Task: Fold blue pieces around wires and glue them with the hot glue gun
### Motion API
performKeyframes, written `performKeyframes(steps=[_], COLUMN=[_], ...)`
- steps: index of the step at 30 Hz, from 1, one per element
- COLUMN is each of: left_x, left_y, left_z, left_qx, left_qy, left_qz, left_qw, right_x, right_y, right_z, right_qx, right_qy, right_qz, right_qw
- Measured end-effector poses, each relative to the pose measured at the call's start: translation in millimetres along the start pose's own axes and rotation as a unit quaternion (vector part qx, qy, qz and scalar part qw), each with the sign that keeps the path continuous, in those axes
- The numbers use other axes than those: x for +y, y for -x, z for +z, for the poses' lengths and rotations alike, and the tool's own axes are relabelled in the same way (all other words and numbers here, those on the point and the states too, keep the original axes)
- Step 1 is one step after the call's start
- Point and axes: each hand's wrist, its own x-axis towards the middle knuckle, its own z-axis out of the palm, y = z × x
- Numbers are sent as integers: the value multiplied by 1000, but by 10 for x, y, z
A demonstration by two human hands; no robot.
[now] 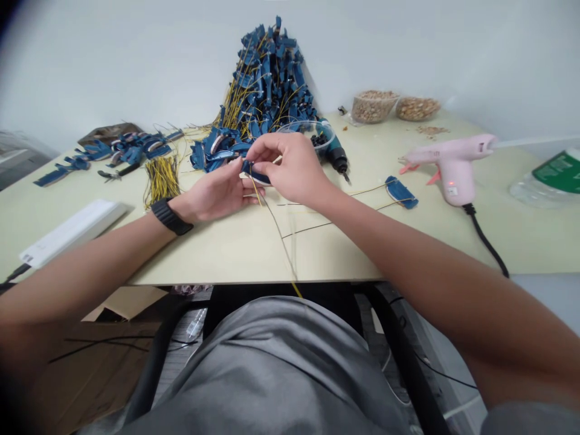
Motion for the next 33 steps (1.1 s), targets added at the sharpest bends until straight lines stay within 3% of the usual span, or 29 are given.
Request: performKeyframes(steps=[12, 15, 24, 28, 33], left_x=[26, 33, 35, 29, 90], left_y=[-12, -30, -25, -38, 23], left_z=[-16, -9, 13, -11, 109], left_qx=[-27, -38, -39, -46, 2], left_qy=[27, 71, 33, 69, 143], left_qz=[-46, -73, -78, -92, -94], left_qw=[998, 994, 996, 992, 985], right_x=[-7, -15, -28, 2, 54], right_y=[-61, -55, -37, -45, -80], right_z=[2, -7, -5, -4, 10], right_qx=[8, 8, -7, 3, 22], right_qy=[-20, -9, -36, -19, 10], right_qz=[34, 32, 31, 17, -10], right_qw=[999, 999, 999, 1000, 1000])
